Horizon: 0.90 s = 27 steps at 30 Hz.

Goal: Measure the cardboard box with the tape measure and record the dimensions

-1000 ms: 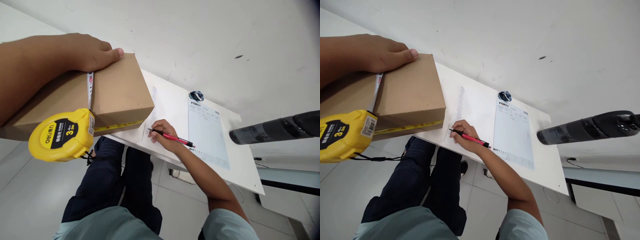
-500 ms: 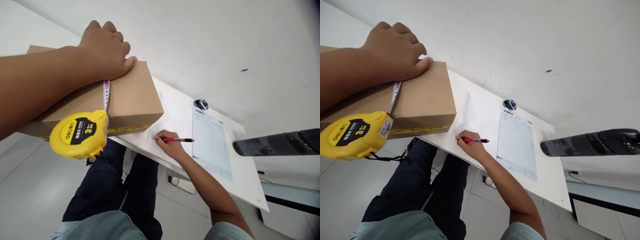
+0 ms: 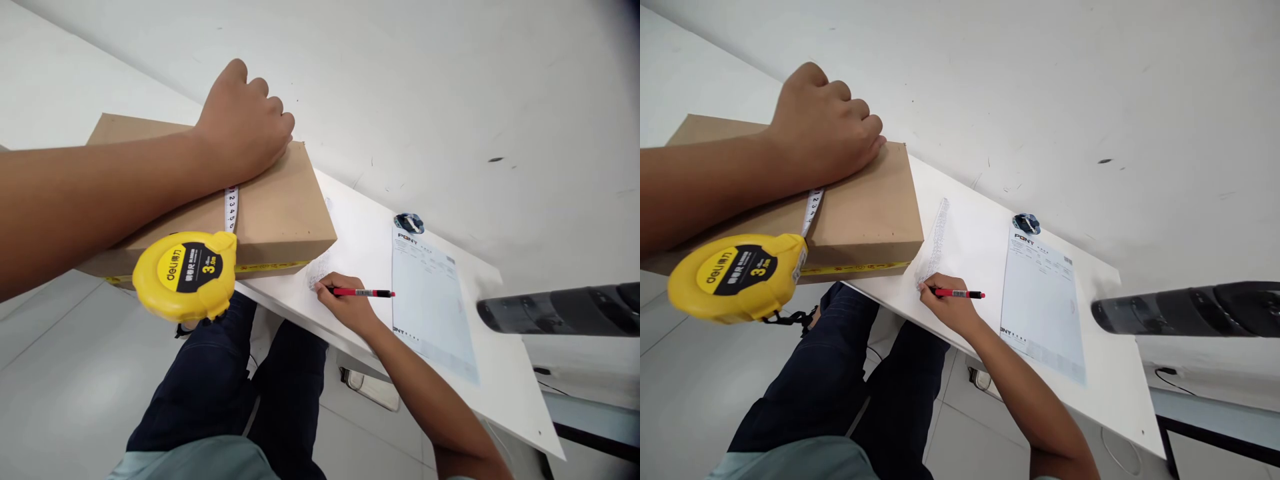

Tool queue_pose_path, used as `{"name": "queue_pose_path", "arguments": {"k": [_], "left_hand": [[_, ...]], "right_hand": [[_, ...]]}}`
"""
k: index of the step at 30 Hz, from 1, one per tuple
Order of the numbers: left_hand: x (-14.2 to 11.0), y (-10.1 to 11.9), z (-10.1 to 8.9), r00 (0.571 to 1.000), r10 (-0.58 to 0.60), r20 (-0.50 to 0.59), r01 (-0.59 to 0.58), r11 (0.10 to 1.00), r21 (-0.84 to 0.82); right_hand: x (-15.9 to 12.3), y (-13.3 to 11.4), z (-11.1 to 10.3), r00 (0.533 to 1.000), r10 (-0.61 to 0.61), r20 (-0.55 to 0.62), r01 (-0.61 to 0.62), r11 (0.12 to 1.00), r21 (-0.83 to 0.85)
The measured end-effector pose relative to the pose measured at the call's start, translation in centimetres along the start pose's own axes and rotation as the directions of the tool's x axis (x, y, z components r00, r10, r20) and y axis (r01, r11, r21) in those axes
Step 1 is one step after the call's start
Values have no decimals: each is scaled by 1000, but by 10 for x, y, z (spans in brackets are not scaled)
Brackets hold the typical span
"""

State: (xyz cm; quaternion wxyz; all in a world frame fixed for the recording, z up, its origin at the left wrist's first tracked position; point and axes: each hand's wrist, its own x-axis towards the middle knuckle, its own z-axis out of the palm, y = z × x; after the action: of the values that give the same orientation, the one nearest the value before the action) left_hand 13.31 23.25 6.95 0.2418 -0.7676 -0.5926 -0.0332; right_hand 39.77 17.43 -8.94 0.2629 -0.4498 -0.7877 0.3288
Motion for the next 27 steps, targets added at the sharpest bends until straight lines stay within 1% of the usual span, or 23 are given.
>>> {"name": "queue_pose_path", "arguments": {"k": [1,5,7,10,13,16,19,22,24,27], "left_hand": [[0,0,0,1000,2,9,-2,1000,-3],[1,3,-4,998,29,56,-33,996,79],[1,6,-7,998,39,51,-44,993,106],[1,11,-7,996,78,51,-86,975,207],[1,11,-4,992,128,9,-126,956,264],[0,9,0,988,150,-34,-137,959,249],[0,9,1,990,139,-12,-133,970,204],[0,14,1,994,106,13,-107,974,201],[1,18,0,996,88,32,-94,958,271],[2,25,-3,994,62,93,-95,907,410]], "right_hand": [[0,0,0,1000,11,-5,-11,1000,7],[0,-1,0,1000,21,-2,-21,999,33],[-1,-1,0,999,21,-25,-20,999,37],[-1,0,0,999,22,-48,-20,998,51],[-2,1,0,1000,12,-25,-11,998,62],[-2,1,1,999,3,-40,-2,999,38],[-2,0,2,998,-6,-64,10,999,51],[-3,0,2,998,-18,-52,22,997,78],[-2,0,2,999,-17,-47,20,997,69],[-2,0,0,999,-16,-34,18,999,47]]}}
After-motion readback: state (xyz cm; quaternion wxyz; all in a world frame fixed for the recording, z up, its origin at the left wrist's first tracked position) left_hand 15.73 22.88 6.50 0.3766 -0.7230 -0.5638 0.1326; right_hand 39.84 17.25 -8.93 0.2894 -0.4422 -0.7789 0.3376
